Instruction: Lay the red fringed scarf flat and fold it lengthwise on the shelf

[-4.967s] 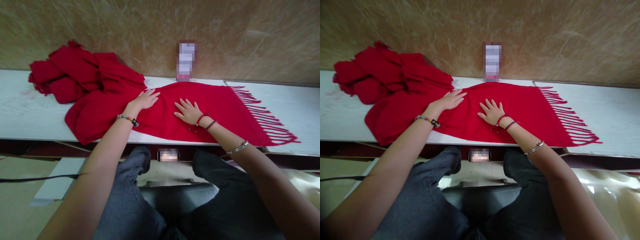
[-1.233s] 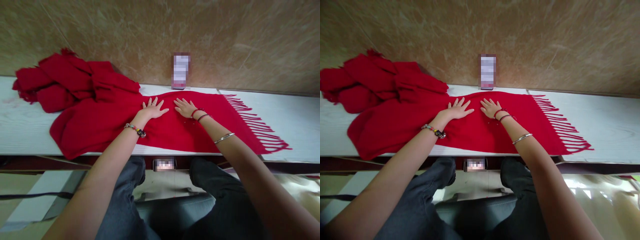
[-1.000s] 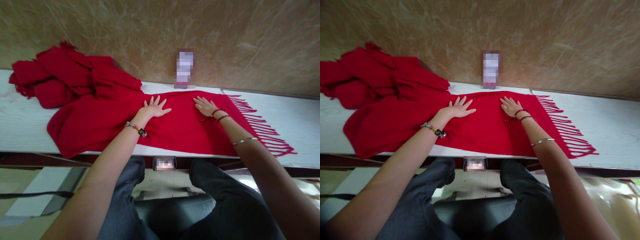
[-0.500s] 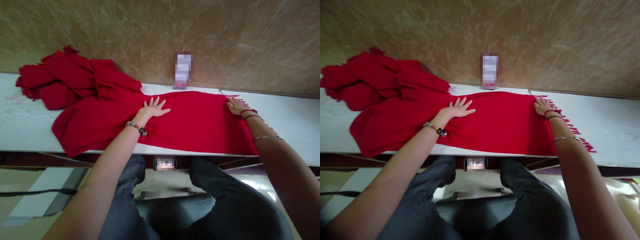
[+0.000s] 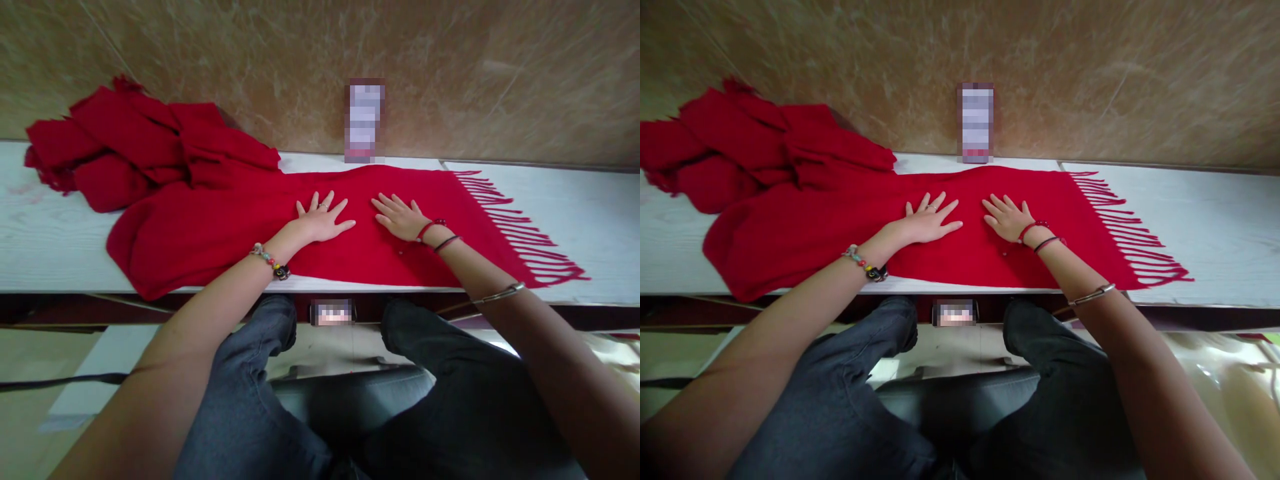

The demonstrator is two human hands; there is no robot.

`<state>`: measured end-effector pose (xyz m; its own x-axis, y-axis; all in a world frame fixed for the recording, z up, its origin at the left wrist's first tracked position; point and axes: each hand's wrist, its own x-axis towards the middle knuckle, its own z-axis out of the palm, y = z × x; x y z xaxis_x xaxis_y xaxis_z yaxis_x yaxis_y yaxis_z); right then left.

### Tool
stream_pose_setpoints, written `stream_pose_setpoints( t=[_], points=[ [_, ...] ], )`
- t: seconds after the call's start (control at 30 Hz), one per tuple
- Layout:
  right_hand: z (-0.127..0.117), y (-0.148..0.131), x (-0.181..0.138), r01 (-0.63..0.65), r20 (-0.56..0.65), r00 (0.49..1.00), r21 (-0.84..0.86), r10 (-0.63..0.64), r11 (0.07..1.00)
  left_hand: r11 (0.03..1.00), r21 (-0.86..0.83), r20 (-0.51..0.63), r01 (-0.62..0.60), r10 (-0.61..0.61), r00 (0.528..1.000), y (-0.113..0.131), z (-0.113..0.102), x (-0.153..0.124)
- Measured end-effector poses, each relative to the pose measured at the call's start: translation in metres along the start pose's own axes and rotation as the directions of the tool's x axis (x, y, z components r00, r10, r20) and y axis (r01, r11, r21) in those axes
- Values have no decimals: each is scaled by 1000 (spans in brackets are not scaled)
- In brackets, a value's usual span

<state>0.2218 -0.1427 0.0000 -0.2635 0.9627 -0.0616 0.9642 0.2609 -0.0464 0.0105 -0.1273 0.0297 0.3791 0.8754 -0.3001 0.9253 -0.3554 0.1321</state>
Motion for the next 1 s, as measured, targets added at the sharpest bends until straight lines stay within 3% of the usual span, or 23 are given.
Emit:
stream_pose_setpoints(
  t=[0.1,0.23,0.37,0.53,0.63,0.73,0.9,1.0],
  points=[
    [5,30,-8,-40,-10,999,3,40,999,999,-20,15,-26,27,1000,-4,4,1],
    [8,85,-19,-189,-71,979,13,189,982,1000,-29,29,-11,12,999,-6,2,3],
    [6,126,-31,-369,-49,928,42,371,929,999,-37,45,-11,13,999,-4,0,3],
    [2,146,-46,-543,19,840,62,542,838,1000,-30,53,-9,10,999,-5,0,3],
    [-3,143,-50,-564,-28,822,97,569,820,1000,-23,51,-8,9,999,-6,2,6],
    [-15,125,-43,-516,-110,839,151,533,843,1000,-15,62,-7,8,998,-6,1,8],
    [-25,62,-17,-216,-145,961,129,234,968,1000,-2,3,-9,9,1000,-3,-15,0],
    [-15,20,-8,-23,-120,992,109,36,994,997,41,-53,64,-61,997,-14,-28,-5]
  ],
)
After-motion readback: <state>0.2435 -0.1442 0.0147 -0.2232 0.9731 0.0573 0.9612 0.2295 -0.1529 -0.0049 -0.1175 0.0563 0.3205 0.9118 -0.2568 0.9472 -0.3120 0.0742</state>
